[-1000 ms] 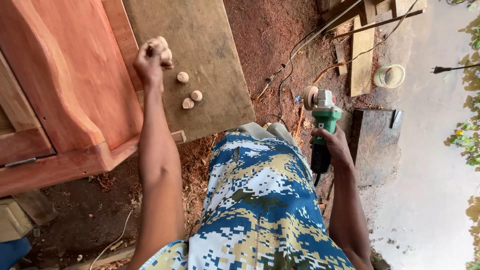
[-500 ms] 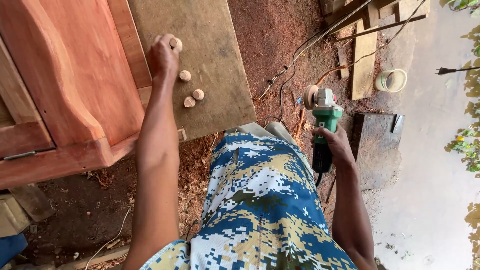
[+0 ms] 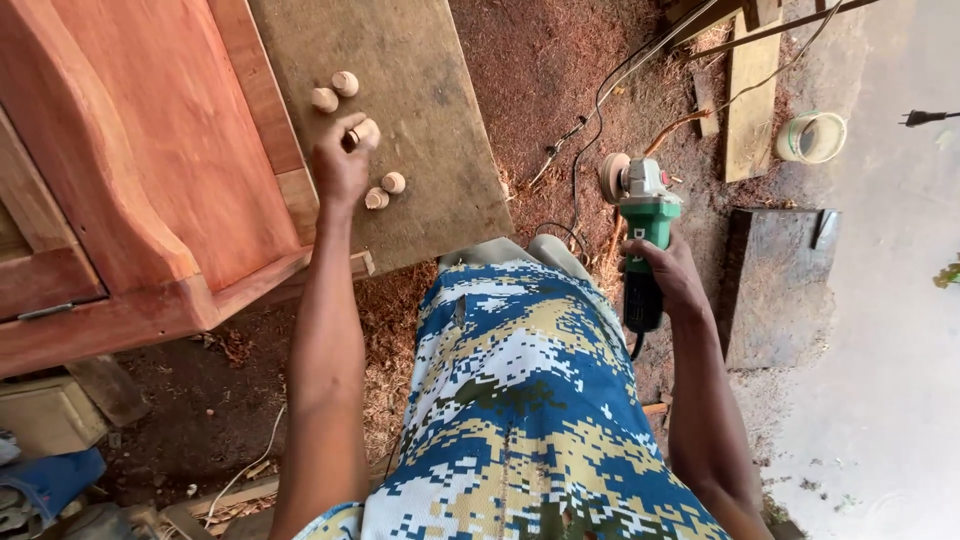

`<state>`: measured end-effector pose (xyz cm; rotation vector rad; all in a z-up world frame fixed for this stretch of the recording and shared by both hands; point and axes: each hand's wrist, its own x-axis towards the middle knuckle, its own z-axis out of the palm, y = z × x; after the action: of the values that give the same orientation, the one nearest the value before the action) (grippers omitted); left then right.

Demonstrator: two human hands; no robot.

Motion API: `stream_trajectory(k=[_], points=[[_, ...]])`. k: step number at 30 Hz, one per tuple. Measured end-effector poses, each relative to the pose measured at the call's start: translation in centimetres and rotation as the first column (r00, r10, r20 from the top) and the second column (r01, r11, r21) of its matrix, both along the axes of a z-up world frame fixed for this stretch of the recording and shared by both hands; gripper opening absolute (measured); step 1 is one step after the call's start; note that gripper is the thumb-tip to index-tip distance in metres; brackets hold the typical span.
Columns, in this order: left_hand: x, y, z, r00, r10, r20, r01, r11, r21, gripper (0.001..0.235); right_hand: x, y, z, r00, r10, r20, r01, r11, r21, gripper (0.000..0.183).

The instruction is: The person uses a handheld angle grinder with a sanding disc to smooth small wooden knobs on a workbench. They pick up each knob, press it against the spinning disc, and then place it back on the bench, repeating the process for several pieces.

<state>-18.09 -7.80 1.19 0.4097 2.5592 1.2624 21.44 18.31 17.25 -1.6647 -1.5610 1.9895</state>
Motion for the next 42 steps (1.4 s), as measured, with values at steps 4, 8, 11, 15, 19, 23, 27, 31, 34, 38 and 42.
stream_trajectory(k=[4, 8, 11, 15, 19, 23, 27, 31, 34, 38, 42], points=[[2.1, 0.8, 9.6, 0.72, -0.446, 0.531, -0.173, 0.626, 0.761, 0.028, 0.1, 0.1, 0.2, 1.0, -0.009, -0.026, 0.009, 1.0, -0.009, 0.038], [2.5, -0.2, 7.1, 0.601, -0.644, 0.474, -0.226, 0.432, 0.873, 0.046, 1.2, 0.0, -0.6, 1.0, 0.008, -0.014, -0.008, 1.0, -0.012, 0.04], [3.0, 1.5, 10.9, 0.687, -0.554, 0.47, -0.14, 0.534, 0.834, 0.037, 1.5, -0.1, -0.3, 1.0, 0.016, -0.012, -0.016, 1.0, -0.008, 0.039], [0.9, 0.5, 5.7, 0.982, -0.014, -0.187, -0.003, 0.996, -0.089, 0.029, 2.1, -0.4, -0.4, 1.0, 0.029, 0.007, -0.029, 1.0, -0.012, 0.042], [-0.6, -0.3, -1.9, 0.92, -0.155, -0.36, -0.003, 0.915, -0.403, 0.029, 2.1, -0.5, 0.1, 0.995, 0.089, 0.052, -0.087, 0.996, -0.037, 0.043], [-1.0, 0.2, -3.3, 0.931, -0.196, -0.309, 0.012, 0.86, -0.51, 0.042, 2.3, -0.3, 0.2, 0.996, 0.064, 0.059, -0.062, 0.997, -0.038, 0.04], [2.8, 1.1, 4.6, 0.918, -0.215, -0.333, -0.01, 0.827, -0.561, 0.089, 3.6, 1.2, -1.6, 0.988, 0.148, 0.041, -0.136, 0.968, -0.208, 0.042], [6.1, -1.7, 0.0, 0.73, -0.655, -0.195, 0.364, 0.615, -0.699, 0.066, 2.6, -0.3, -0.9, 0.997, 0.035, 0.066, -0.034, 0.999, -0.027, 0.042], [5.6, -2.6, -3.4, 0.698, -0.688, -0.201, 0.352, 0.573, -0.74, 0.032, 2.0, -0.3, -0.1, 0.998, 0.04, 0.043, -0.039, 0.999, -0.022, 0.04], [9.5, 1.6, 8.9, 0.884, -0.364, 0.295, 0.287, 0.918, 0.273, 0.041, 2.4, -0.1, 0.2, 0.999, 0.036, 0.017, -0.036, 0.999, -0.035, 0.04], [12.6, 3.7, 12.0, 0.711, -0.457, 0.535, -0.065, 0.714, 0.697, 0.053, 2.6, 0.2, 0.0, 0.999, 0.049, -0.011, -0.05, 0.998, -0.036, 0.041]])
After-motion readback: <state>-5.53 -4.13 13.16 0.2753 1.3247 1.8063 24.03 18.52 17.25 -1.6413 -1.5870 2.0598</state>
